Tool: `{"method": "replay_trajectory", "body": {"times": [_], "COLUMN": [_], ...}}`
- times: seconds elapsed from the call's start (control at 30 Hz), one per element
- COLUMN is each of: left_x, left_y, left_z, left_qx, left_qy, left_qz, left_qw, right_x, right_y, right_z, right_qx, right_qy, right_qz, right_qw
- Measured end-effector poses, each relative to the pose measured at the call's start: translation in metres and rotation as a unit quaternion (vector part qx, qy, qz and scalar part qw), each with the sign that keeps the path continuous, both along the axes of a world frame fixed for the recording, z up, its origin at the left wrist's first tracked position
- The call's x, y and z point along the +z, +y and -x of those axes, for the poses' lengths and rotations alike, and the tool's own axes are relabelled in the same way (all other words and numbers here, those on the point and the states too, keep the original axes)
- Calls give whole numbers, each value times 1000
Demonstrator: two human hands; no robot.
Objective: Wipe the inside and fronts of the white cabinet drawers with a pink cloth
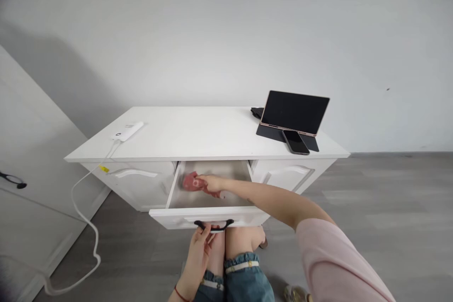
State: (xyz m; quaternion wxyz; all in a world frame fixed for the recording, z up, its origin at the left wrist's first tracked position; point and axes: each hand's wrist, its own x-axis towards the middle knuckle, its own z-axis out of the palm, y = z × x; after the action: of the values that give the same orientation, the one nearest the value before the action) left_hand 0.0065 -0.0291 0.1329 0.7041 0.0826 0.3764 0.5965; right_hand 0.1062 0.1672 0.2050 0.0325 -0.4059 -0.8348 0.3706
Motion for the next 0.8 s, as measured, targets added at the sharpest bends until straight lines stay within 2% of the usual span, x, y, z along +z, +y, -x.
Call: {"method": "replay_trajectory", "body": {"times": [0.07,0.13,0.2,0.33,0.47,0.6,0.8], "left_x": [3,5,7,6,-2,-12,-27], "left_y": [-2,-4,-6,-8,-8,-10,-13], "left_z": [1,1,0,0,3,4,-1], "left_qx": [-8,-1,16,17,2,-3,4], "left_qy": [6,9,11,17,23,40,76], "left_qz": [9,40,82,116,132,135,161], "left_qw": [1000,999,996,993,991,990,984], "right_x": [-20,-35,-45,-58,-72,-80,-74], "right_y": [-6,-15,-25,-42,-40,-15,42], "right_z": [11,14,14,13,13,15,29], "right_qx": [128,245,296,305,315,263,172], "right_qy": [-29,-42,-46,-50,-60,-78,-134], "right_qz": [-67,-101,-130,-192,-230,-238,-204], "right_qw": [989,963,945,931,919,932,954]}}
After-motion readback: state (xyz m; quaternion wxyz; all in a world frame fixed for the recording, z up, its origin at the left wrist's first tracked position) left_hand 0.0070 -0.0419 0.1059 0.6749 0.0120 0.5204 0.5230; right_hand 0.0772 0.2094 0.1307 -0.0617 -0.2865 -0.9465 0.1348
